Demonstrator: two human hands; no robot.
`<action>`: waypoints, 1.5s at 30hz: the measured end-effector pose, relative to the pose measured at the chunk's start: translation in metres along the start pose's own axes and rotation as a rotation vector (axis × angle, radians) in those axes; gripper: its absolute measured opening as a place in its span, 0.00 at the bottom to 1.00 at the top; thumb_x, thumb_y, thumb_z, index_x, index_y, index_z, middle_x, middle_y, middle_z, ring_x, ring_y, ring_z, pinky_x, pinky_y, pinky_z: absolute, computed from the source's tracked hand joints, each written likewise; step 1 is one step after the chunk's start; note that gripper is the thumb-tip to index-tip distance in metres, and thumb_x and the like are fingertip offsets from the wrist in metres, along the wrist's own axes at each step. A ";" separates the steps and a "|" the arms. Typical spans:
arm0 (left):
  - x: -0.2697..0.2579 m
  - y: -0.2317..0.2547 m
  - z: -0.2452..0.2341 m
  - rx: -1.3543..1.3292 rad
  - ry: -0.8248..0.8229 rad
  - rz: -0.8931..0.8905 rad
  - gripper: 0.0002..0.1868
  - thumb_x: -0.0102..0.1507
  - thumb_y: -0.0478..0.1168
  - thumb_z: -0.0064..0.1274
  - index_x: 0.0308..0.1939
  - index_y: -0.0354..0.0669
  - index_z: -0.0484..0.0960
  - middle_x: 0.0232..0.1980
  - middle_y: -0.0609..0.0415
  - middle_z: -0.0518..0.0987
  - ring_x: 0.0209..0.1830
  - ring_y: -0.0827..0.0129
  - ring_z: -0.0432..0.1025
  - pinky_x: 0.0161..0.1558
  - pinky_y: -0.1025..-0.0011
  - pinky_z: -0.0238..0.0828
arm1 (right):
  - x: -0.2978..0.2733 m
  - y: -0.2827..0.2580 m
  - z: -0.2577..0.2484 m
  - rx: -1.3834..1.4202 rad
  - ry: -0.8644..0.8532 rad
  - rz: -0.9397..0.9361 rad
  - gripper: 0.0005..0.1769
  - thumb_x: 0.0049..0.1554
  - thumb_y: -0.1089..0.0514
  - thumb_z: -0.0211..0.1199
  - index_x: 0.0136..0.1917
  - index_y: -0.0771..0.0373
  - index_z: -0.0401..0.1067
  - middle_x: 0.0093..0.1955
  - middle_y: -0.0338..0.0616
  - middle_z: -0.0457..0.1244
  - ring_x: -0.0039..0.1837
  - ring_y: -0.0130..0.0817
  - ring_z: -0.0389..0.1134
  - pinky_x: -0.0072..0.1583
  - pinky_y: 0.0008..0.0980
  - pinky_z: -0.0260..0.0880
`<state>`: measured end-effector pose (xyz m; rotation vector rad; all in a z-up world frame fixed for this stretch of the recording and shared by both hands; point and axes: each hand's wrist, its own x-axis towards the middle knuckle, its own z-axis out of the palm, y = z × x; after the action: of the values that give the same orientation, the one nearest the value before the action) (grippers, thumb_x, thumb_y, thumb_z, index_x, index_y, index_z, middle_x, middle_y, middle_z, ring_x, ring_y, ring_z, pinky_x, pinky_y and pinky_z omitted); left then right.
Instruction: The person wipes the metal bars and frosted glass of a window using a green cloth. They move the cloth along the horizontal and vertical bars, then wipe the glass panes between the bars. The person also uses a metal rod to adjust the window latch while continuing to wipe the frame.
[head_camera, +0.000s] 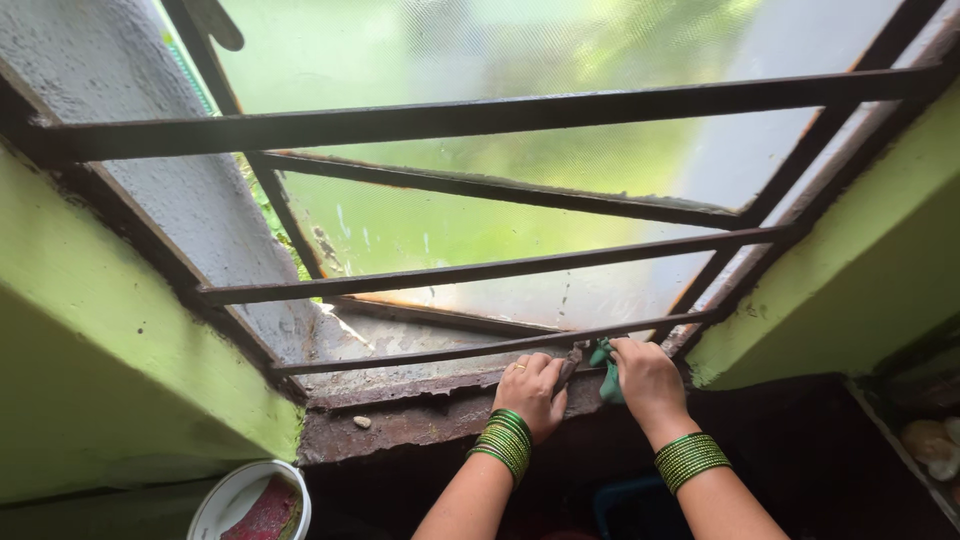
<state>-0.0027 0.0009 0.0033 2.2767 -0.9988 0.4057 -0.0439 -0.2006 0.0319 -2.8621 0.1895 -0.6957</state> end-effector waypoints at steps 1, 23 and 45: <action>0.000 0.000 -0.001 -0.001 -0.008 -0.004 0.23 0.56 0.40 0.61 0.54 0.40 0.78 0.49 0.49 0.76 0.53 0.56 0.71 0.56 0.59 0.67 | -0.003 0.001 -0.002 0.032 0.022 0.029 0.10 0.57 0.58 0.64 0.52 0.60 0.77 0.48 0.47 0.71 0.53 0.46 0.72 0.55 0.42 0.73; 0.004 -0.002 0.001 -0.010 -0.019 -0.034 0.23 0.56 0.40 0.62 0.54 0.39 0.79 0.50 0.49 0.76 0.54 0.58 0.72 0.58 0.59 0.67 | 0.020 -0.048 0.009 0.015 0.150 -0.225 0.19 0.50 0.68 0.60 0.55 0.60 0.79 0.55 0.44 0.69 0.60 0.43 0.68 0.62 0.38 0.70; 0.001 0.001 0.001 0.001 -0.037 -0.047 0.21 0.58 0.41 0.61 0.53 0.40 0.78 0.50 0.48 0.76 0.54 0.56 0.71 0.58 0.58 0.67 | -0.015 0.023 -0.012 0.669 0.036 0.680 0.17 0.59 0.54 0.67 0.59 0.63 0.77 0.50 0.46 0.72 0.52 0.32 0.71 0.56 0.33 0.70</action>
<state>-0.0024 -0.0005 0.0038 2.3119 -0.9617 0.3455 -0.0642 -0.2228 0.0313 -1.9645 0.7323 -0.5253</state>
